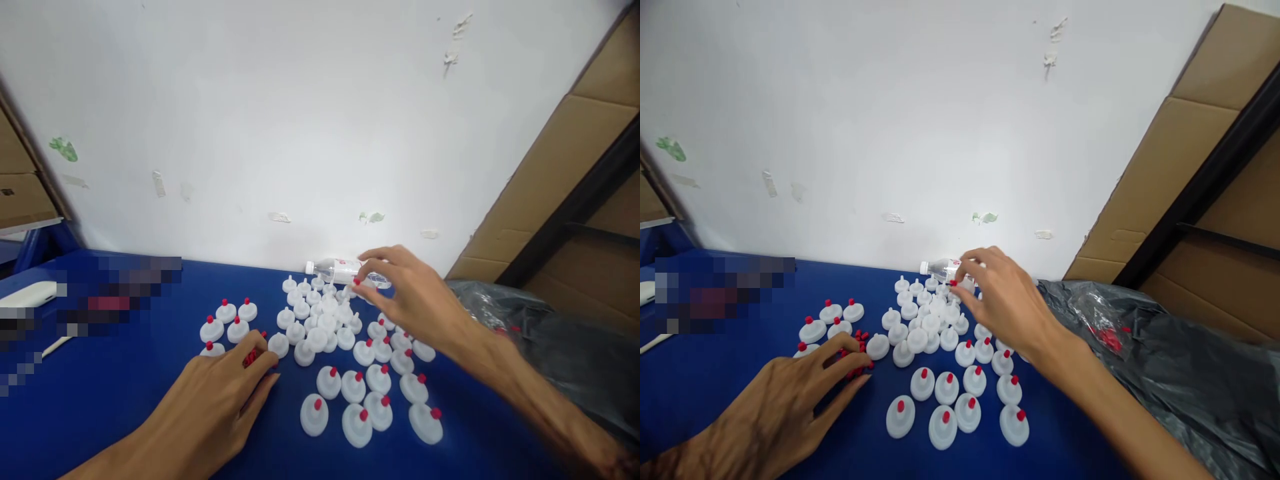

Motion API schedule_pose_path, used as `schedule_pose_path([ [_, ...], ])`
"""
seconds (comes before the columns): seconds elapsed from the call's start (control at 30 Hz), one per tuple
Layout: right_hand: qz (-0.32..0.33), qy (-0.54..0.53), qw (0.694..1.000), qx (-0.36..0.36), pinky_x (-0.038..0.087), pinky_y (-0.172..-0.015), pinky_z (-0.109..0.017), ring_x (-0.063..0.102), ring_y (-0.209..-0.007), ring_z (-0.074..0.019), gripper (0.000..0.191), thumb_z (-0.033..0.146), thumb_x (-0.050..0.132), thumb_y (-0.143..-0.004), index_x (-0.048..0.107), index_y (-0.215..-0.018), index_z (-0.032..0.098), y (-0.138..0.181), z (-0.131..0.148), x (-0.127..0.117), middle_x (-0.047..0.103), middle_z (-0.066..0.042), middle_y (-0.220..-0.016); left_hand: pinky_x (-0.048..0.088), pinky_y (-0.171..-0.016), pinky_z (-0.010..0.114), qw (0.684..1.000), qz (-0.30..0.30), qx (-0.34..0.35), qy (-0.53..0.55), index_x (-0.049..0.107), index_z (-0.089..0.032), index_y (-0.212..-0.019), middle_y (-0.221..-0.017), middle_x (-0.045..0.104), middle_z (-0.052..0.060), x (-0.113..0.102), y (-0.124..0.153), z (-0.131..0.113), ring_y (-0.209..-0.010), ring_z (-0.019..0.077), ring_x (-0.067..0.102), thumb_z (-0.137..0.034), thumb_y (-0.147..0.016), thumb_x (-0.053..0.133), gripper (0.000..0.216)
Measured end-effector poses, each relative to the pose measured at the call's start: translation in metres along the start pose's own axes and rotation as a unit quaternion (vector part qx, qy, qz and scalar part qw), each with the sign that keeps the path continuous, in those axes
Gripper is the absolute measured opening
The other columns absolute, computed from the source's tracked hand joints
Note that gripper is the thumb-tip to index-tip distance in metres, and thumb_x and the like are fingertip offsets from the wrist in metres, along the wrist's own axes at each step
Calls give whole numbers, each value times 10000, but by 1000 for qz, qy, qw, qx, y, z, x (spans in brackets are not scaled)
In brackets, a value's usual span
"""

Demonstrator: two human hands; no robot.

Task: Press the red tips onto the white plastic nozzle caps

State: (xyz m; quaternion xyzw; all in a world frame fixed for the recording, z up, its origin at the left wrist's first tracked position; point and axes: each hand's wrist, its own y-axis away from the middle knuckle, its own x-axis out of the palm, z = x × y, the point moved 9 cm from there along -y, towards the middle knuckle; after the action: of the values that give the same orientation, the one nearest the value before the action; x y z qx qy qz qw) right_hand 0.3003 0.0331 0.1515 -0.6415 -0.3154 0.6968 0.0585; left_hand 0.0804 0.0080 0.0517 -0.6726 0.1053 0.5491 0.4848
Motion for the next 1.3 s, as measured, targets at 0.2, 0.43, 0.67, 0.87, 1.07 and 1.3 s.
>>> schedule_pose_path([
  [0.2,103,32,985,134,461,-604,-324,706,-714,-221,146,359,691,-980,750,-979,226,2,-61,30,769,-36,-824,536,-409,289,991,-36,57,-112,740,-217,-978,-944,817,86,-16,-1,-23,-579,218,770,-79,-1025,248,513],
  [0.43,175,8,978,111,469,-577,-300,734,-680,-219,117,312,761,-926,758,-833,240,13,-59,73,785,-24,-768,549,-439,269,990,-19,52,-127,741,-229,-1044,-1038,822,68,4,14,-12,-645,206,791,104,-840,280,605],
  [0.67,136,-5,990,30,508,-1021,-444,683,-1199,-294,389,373,394,-1127,735,-1214,206,6,-45,73,773,-114,-1211,504,-434,268,995,21,44,-83,740,-247,-977,-993,801,45,9,10,-9,-634,200,771,43,-913,329,506],
  [0.87,156,-22,988,-4,494,-1079,-491,659,-1261,-311,479,373,324,-1138,671,-1354,124,14,-45,95,730,-176,-1322,471,-430,287,998,27,37,-43,705,-237,-938,-949,761,51,7,5,-16,-550,183,707,33,-920,296,490],
  [1.07,164,-33,986,-15,513,-1039,-456,699,-1158,-276,491,364,294,-1146,741,-1184,164,17,-44,97,773,-128,-1220,457,-438,309,998,-37,46,-33,650,-221,-978,-899,773,26,-14,-3,-23,-533,158,697,-150,-1113,179,496],
  [1.3,141,-31,990,-10,533,-968,-408,748,-1052,-270,481,381,318,-1141,761,-1107,196,15,-42,88,805,-104,-1095,511,-542,242,995,-75,68,-7,638,-241,-1140,-1024,804,-12,-25,0,-24,-746,122,784,-189,-1150,235,406],
])
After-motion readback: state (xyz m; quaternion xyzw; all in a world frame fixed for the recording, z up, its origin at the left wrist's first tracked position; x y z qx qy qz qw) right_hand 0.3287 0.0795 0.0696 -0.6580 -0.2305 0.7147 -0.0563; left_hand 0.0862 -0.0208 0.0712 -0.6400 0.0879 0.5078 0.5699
